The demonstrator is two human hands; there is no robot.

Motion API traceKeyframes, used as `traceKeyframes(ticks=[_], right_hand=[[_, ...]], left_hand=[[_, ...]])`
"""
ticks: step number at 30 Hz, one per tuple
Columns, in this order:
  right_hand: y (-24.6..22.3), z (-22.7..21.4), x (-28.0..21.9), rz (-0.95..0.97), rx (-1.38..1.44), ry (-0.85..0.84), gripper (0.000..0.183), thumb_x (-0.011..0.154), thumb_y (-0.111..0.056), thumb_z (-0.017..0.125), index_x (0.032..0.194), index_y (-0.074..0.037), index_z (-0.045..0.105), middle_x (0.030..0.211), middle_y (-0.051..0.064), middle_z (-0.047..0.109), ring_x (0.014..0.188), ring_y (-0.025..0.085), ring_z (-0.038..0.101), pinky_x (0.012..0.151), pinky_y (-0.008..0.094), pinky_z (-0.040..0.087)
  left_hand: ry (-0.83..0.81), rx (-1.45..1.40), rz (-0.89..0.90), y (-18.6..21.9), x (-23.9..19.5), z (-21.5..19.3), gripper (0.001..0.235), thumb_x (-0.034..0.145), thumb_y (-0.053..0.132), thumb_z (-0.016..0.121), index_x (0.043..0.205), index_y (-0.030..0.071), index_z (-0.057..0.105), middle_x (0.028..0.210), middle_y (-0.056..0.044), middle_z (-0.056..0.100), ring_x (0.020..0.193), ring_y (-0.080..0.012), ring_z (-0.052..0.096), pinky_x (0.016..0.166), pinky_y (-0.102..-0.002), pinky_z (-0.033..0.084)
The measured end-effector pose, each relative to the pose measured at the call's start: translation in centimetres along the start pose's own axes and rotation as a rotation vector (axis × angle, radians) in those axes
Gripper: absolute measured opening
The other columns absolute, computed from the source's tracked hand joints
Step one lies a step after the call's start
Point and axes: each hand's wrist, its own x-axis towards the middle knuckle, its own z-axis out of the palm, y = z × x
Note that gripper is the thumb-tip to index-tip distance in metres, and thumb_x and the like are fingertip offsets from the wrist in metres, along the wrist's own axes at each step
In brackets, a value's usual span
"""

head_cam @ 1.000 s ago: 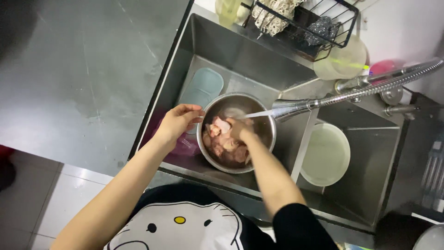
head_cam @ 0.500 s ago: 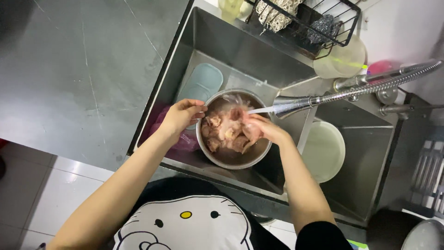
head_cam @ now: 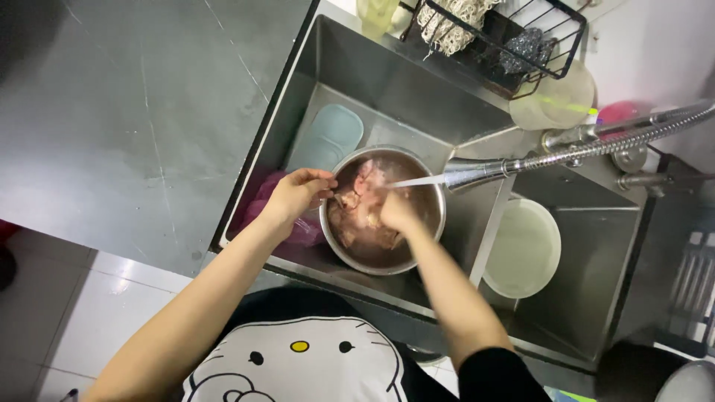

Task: The person carries a pot to the stove, then washes raw chicken pieces in a metal bowl under running tap water in the sink, rubbing the pieces by hand. They take a plastic bag of white powder, cut it open with scissors, pour some into a small bowl, and tie the bag closed.

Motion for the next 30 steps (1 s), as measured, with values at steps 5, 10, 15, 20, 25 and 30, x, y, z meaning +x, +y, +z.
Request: traceKeyframes(ticks=[5,10,15,20,25,30], right_hand=[[0.0,6.8,1.4,-0.212,-0.699,-0.034,0.118,0.057,-0.03,0.092,0.155,-0.008,0.03,0.161,0.035,0.02,0.136,0.058,0.041,0.102,0.06,0.04],[-0.6,6.8,0.5,0.005,-0.57,0.072,0.085,0.086,-0.015,0.065,0.163,-0.018,0.029,0.172,0.022,0.022,0.128,0.045,0.052,0.103,0.054,0.048],[-2.4,-1.1,-2.0,0.098,-0.181,-0.073,0.074,0.094,-0.038,0.076,0.151,-0.015,0.035,0.153,0.02,0.036,0.138,0.04,0.039,0.11,0.054,0.036],[-0.9,-5.2,-5.2,0.029,1.036,-0.054,0.061,0.098,-0.012,0.06,0.156,-0.002,0.044,0.145,0.026,0.054,0.129,0.036,0.057,0.102,0.053,0.05],[-6.7,-6.0,-8.5,-0.358,1.042,0.057,0.064,0.1,-0.002,0.059,0.16,-0.008,0.037,0.166,0.007,0.035,0.145,0.016,0.046,0.115,0.034,0.047],[-10.8,-5.3,-9.9,-0.375,0.832,0.253,0.054,0.104,-0.011,0.061,0.154,-0.002,0.044,0.148,0.014,0.054,0.114,0.017,0.06,0.094,0.032,0.054]], left_hand=[[0.014,-0.021,0.001,0.3,0.2,-0.7,0.02,0.095,0.016,0.063,0.114,0.01,0.068,0.106,-0.001,0.076,0.096,-0.0103,0.069,0.081,-0.026,0.05],[0.013,-0.037,0.042,1.5,-1.3,-1.1,0.021,0.095,0.015,0.063,0.114,0.009,0.069,0.107,-0.001,0.076,0.096,-0.0112,0.069,0.082,-0.026,0.052],[0.018,-0.052,0.028,0.8,0.0,-1.2,0.02,0.095,0.013,0.063,0.113,0.008,0.069,0.108,-0.003,0.075,0.097,-0.0119,0.069,0.083,-0.027,0.052],[-0.042,-0.136,0.02,-4.6,3.9,1.3,0.023,0.091,0.01,0.064,0.114,0.004,0.068,0.107,-0.007,0.076,0.095,-0.0188,0.072,0.085,-0.032,0.058],[-0.158,-0.105,0.074,-6.6,5.2,5.2,0.059,0.085,0.012,0.077,0.138,0.004,0.052,0.119,-0.011,0.068,0.103,-0.0201,0.067,0.086,-0.034,0.057],[-0.139,-0.007,0.298,-3.1,3.8,6.2,0.065,0.081,0.012,0.083,0.138,0.002,0.051,0.119,-0.009,0.065,0.103,-0.0162,0.065,0.086,-0.03,0.056]])
